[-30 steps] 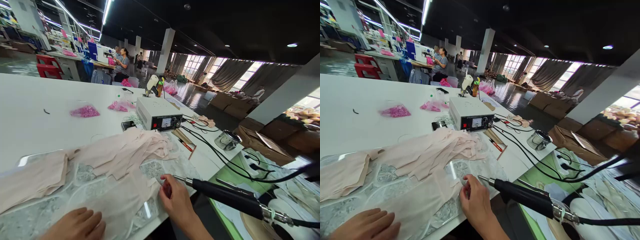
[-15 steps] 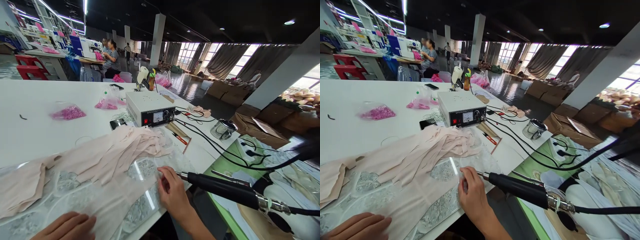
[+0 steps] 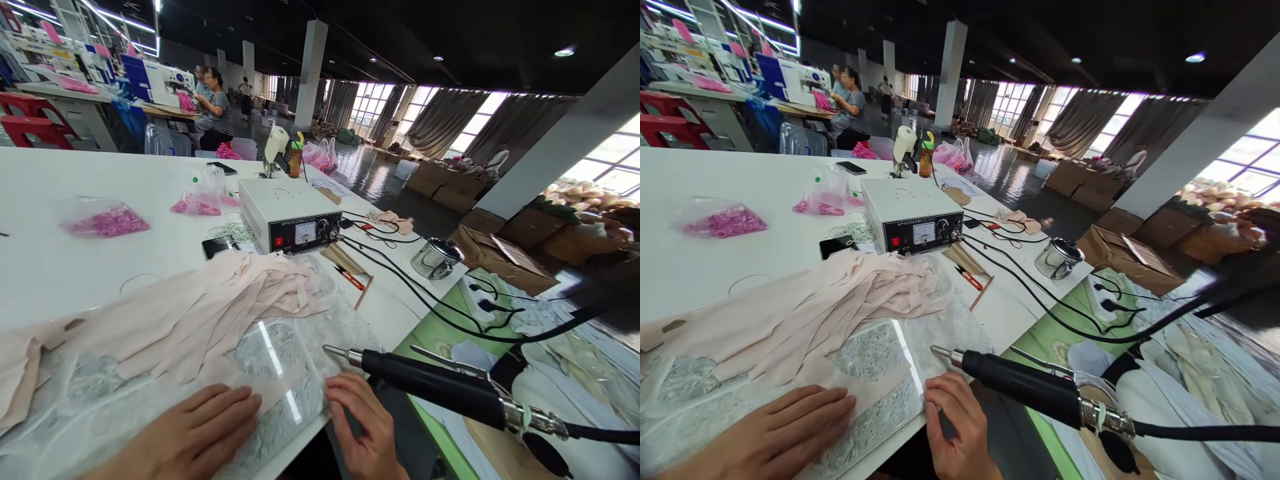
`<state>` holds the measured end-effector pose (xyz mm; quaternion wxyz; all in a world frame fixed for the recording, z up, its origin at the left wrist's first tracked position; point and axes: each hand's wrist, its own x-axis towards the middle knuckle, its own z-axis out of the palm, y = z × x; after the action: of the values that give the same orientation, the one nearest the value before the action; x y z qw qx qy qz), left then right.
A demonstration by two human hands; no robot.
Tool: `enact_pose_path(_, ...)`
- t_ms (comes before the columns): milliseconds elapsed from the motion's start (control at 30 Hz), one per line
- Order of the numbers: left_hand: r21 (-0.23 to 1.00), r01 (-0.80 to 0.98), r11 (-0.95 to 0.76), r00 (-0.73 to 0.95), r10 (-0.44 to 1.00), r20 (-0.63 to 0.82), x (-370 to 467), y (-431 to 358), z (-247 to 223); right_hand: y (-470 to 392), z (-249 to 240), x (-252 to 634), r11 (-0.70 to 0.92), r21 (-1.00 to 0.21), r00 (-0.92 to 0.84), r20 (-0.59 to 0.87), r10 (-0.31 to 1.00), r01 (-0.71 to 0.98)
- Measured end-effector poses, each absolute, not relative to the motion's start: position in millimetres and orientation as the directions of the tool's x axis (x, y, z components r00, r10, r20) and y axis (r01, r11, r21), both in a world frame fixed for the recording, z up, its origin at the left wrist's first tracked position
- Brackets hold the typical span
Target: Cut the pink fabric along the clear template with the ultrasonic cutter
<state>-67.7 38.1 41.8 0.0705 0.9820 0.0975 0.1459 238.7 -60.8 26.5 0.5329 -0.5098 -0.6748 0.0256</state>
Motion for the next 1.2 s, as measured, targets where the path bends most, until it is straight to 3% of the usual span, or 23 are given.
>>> enact_pose_path(100, 0.18, 0.104, -0.978, 0.962, 0.145, 0.23, -34.1, 59.4, 64.3, -75.8, 8.9, 250.6, 0.324, -0.757, 0.295, 0.554, 0.779, 0.568)
enact_pose_path(167, 0.184, 0.098, -0.978, 0.96, 0.142, 0.243, -20.6, 66.0, 66.6, -81.8, -1.4, 253.8, 0.175, -0.91, 0.536, 0.368, 0.76, 0.376)
enact_pose_path(233, 0.166, 0.1, -0.981, 0.958, 0.14, 0.251, -14.2, 68.6, 62.5, -83.3, -6.2, 255.3, 0.152, -0.973, 0.686, 0.23, 0.69, 0.174)
enact_pose_path(300, 0.126, 0.089, -0.988, 0.964, 0.118, 0.239, -12.9, 69.1, 58.0, -81.5, -5.5, 257.0, 0.223, -0.971, 0.727, 0.214, 0.652, 0.085)
enact_pose_path(533, 0.095, 0.052, -0.994, 0.977, 0.071, 0.203, -19.3, 66.0, 63.0, -72.9, -0.3, 266.2, 0.356, -0.931, 0.722, 0.3, 0.624, 0.079)
enact_pose_path(700, 0.017, 0.003, -1.0, 0.983, 0.006, 0.184, -20.6, 65.4, 66.2, -63.1, 8.0, 266.6, 0.425, -0.905, 0.779, 0.249, 0.575, -0.024)
enact_pose_path(900, 0.107, -0.003, -0.994, 0.977, 0.02, 0.213, -18.1, 65.9, 70.9, -51.6, 25.4, 264.1, 0.496, -0.861, 0.778, 0.233, 0.584, -0.115)
enact_pose_path(1200, 0.089, -0.035, -0.995, 0.984, -0.018, 0.179, -18.4, 67.3, 67.1, -46.8, 32.1, 260.6, 0.553, -0.826, 0.798, 0.261, 0.544, -0.107)
